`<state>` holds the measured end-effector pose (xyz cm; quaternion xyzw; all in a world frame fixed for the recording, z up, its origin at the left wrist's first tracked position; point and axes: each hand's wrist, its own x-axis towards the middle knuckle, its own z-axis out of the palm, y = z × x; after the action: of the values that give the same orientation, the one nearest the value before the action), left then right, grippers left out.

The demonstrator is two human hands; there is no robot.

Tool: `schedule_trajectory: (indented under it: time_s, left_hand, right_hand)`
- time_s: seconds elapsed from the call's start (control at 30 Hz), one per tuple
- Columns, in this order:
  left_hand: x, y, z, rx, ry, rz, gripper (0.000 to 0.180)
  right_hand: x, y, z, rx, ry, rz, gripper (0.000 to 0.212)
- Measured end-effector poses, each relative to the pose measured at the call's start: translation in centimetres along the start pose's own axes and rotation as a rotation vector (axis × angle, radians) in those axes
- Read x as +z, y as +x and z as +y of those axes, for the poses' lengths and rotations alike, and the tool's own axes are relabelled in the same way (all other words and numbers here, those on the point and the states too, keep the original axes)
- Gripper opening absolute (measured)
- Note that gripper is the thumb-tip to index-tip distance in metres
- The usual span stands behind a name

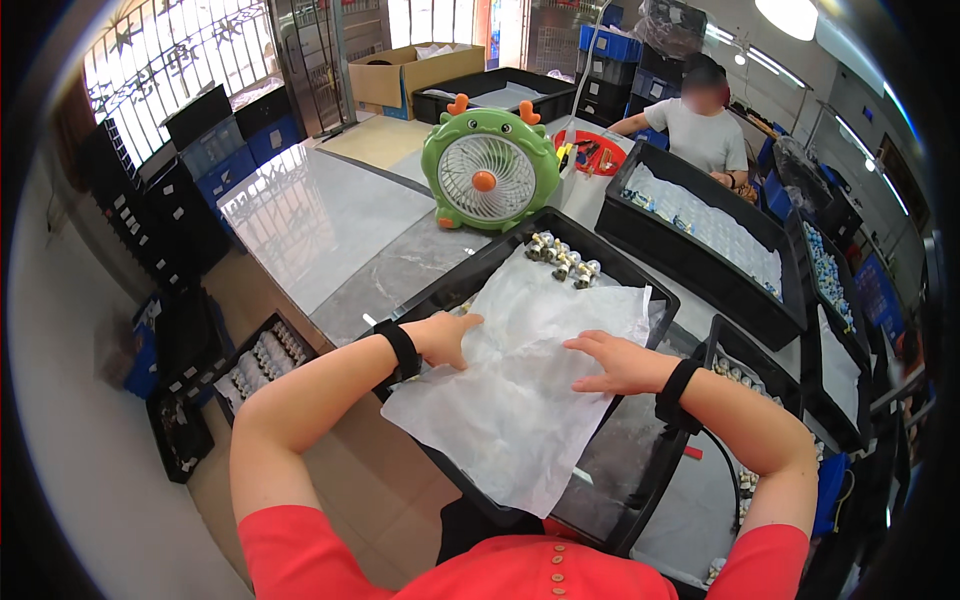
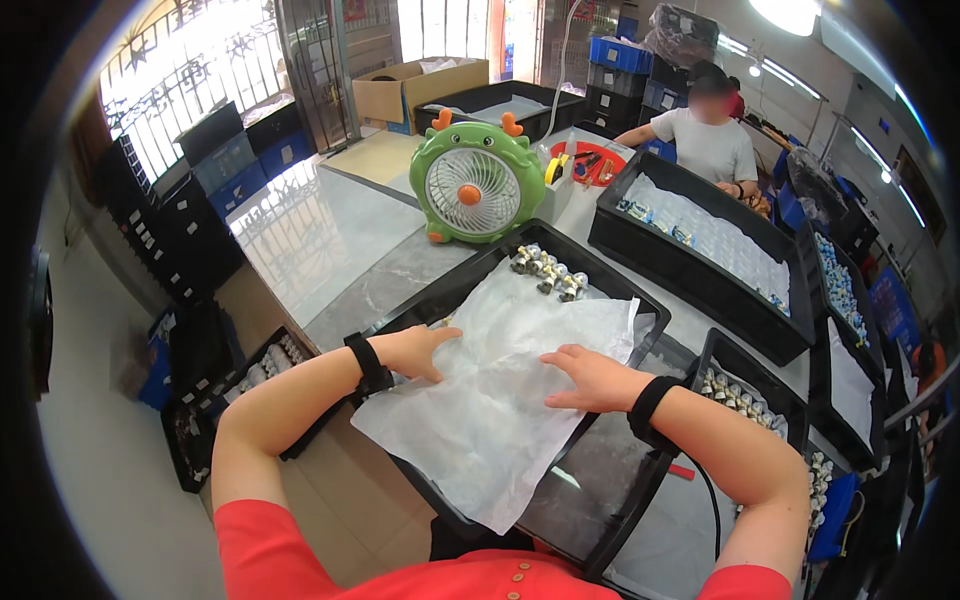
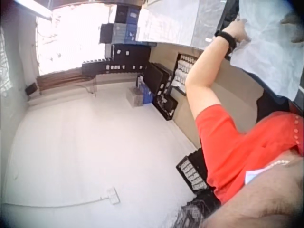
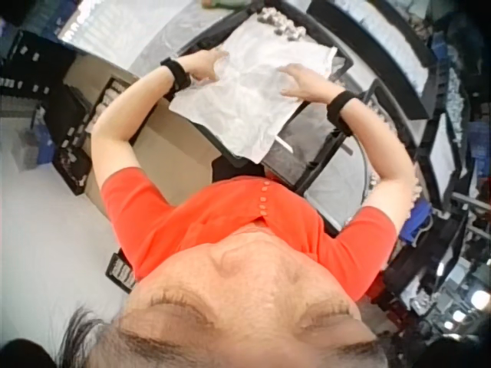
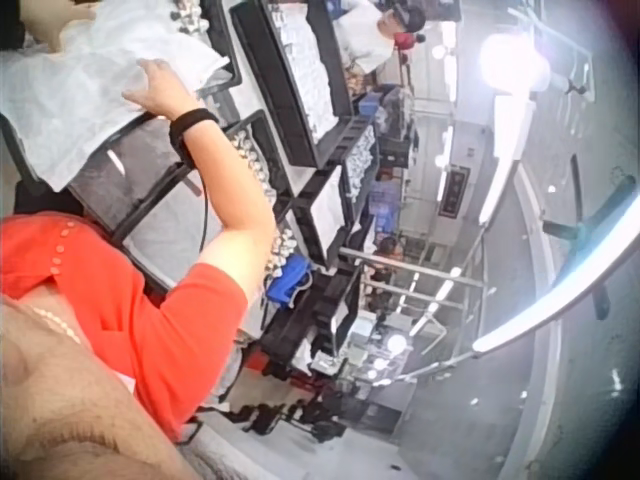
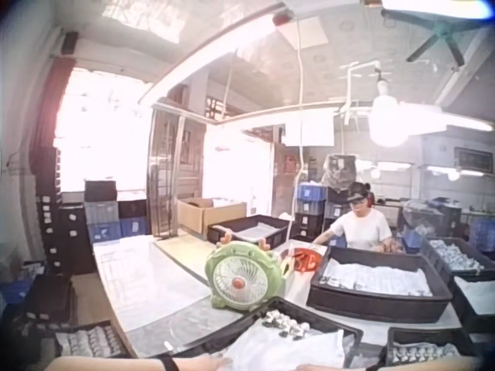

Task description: The person unwraps small figurines from plastic packaging and arranges them in a black tray. They then pick up individual figurines and use a red tool to apply a substance to the base of each figure before placing them back into the tray.

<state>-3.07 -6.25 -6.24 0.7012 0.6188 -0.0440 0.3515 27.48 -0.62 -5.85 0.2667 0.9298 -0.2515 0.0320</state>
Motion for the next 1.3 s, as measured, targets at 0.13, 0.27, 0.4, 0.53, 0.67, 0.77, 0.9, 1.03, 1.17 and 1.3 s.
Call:
schedule_trajectory:
  time_s: [0.13, 0.27, 0.4, 0.53, 0.67, 0.77, 0.9, 1.03, 1.17, 1.3]
  left_hand:
    - [-0.4, 0.3, -0.7, 0.085, 0.128, 0.03, 0.069]
    - [-1.0, 1.2, -2.7, 0.097, 0.241, 0.146, 0.061]
    - [-1.1, 0.7, -1.1, 0.066, 0.357, 0.148, 0.051]
    - [-0.1, 0.1, 2.9, 0.096, 0.579, 0.307, 0.044]
    - [1.5, 3.2, 6.9, 0.14, 0.186, 0.217, 0.069]
    - [2.8, 5.3, 8.2, 0.14, 0.217, 0.311, 0.076]
    - [3.1, 7.1, 4.9, 0.133, 0.278, 0.308, 0.083]
    - [2.4, 7.9, 2.9, 0.114, 0.279, 0.203, 0.088]
    - [3.0, 7.5, 2.7, 0.089, 0.233, 0.188, 0.09]
    - [2.8, 7.6, 3.1, 0.188, 0.285, 0.358, 0.09]
  right_hand:
    - [0.7, 1.4, -0.5, 0.034, 0.042, -0.132, 0.069]
    - [1.0, 1.8, -0.3, 0.038, 0.051, -0.164, 0.066]
    - [1.0, 1.7, 0.1, 0.061, 0.054, -0.187, 0.058]
    - [-1.9, 2.9, -0.6, 0.105, 0.099, -0.102, 0.044]
    - [-3.8, 6.0, 2.0, 0.124, 0.049, 0.306, 0.032]
    - [-3.6, 7.5, 5.5, 0.177, -0.092, 0.425, 0.04]
    - [-3.0, 9.7, 6.6, 0.242, -0.144, 0.413, 0.054]
    - [-3.0, 11.5, 7.4, 0.282, -0.154, 0.422, 0.07]
    - [-3.6, 13.0, 8.1, 0.367, -0.209, 0.253, 0.081]
    - [-3.5, 15.8, 8.1, 0.361, -0.195, 0.33, 0.083]
